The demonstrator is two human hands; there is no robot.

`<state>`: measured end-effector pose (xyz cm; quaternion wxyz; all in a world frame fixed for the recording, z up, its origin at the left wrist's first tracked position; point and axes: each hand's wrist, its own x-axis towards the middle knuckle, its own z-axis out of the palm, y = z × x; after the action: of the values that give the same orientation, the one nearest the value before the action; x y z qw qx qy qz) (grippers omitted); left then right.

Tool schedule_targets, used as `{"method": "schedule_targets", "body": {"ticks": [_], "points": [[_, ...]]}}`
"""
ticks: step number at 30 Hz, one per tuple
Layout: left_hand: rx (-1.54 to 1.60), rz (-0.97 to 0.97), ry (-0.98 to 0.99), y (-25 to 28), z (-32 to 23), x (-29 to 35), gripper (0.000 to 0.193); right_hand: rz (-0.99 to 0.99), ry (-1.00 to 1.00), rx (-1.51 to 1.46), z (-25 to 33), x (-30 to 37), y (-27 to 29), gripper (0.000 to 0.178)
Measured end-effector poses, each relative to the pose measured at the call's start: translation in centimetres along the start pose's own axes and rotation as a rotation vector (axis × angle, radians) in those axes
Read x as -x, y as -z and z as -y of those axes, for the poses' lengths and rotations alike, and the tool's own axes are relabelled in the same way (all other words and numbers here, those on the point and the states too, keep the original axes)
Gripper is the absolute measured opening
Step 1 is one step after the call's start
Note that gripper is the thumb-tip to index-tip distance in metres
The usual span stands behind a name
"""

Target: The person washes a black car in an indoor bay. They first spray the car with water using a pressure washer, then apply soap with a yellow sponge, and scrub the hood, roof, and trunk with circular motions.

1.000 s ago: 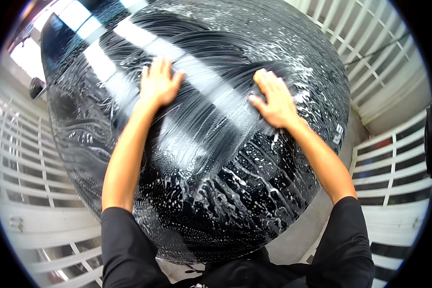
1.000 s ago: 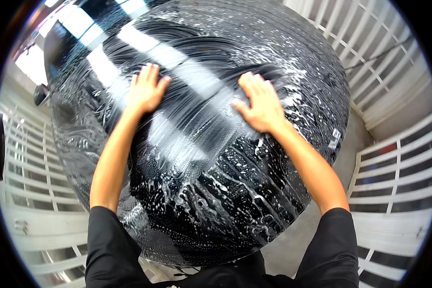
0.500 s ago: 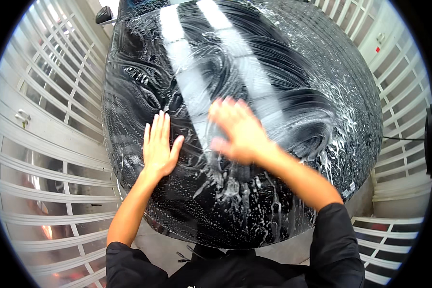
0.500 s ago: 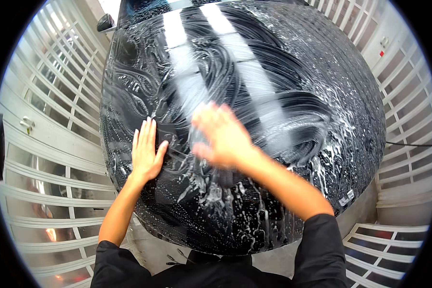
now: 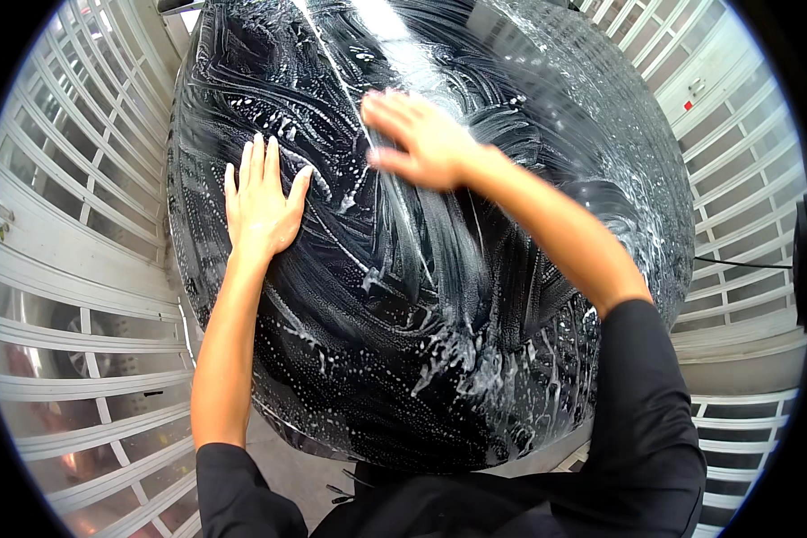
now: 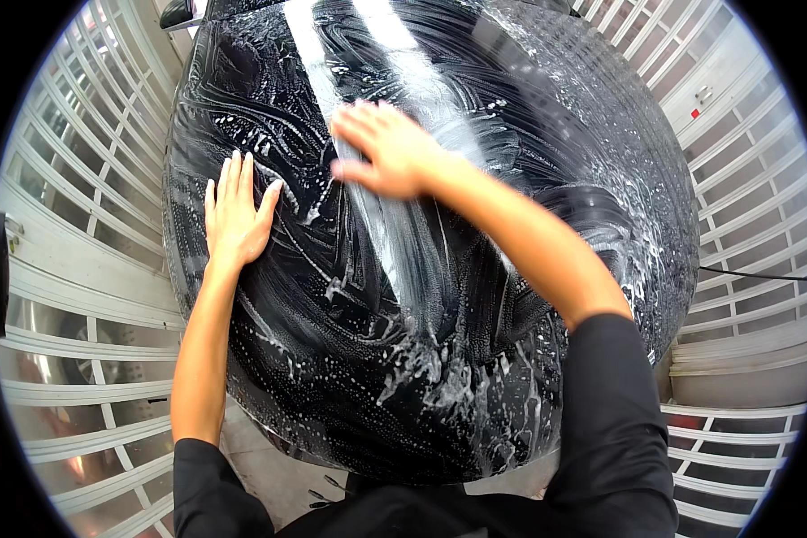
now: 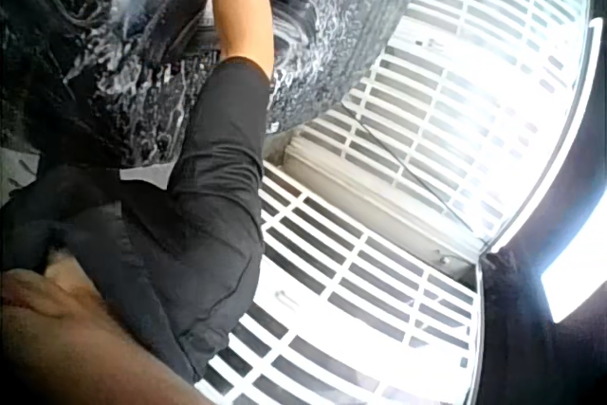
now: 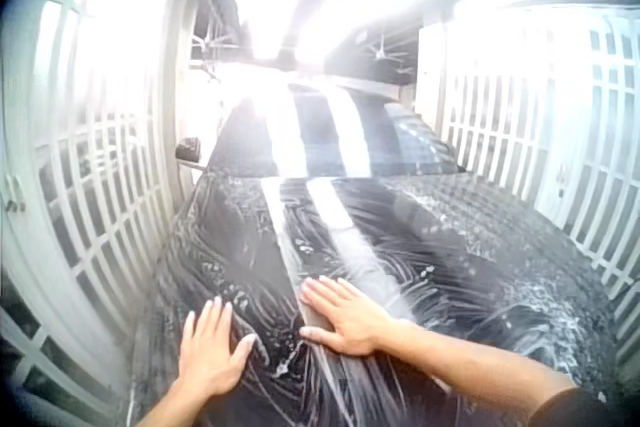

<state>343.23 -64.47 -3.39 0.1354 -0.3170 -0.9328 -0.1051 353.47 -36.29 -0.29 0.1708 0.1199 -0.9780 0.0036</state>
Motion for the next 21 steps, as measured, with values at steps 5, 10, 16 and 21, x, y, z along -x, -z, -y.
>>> {"method": "schedule_targets", "body": {"ticks": [5, 10, 16, 21], "points": [[-0.015, -0.024, -0.021, -0.9, 0.9, 0.1, 0.083, 0.048, 0.066, -0.055, 1.6, 2.0, 0.7, 0.074], [0.010, -0.053, 0.004, -0.8, 1.4, 0.6, 0.083, 0.446, 0.281, -0.237, 14.0, 19.4, 5.9, 0.075], [0.001, -0.028, -0.010, -0.6, 0.8, 0.4, 0.083, 0.025, 0.123, -0.050, 1.7, -1.2, 0.4, 0.071], [-0.005, -0.029, -0.024, -0.4, -0.1, 0.1, 0.082, -0.030, -0.088, 0.029, -3.6, -9.1, -1.7, 0.071]]}}
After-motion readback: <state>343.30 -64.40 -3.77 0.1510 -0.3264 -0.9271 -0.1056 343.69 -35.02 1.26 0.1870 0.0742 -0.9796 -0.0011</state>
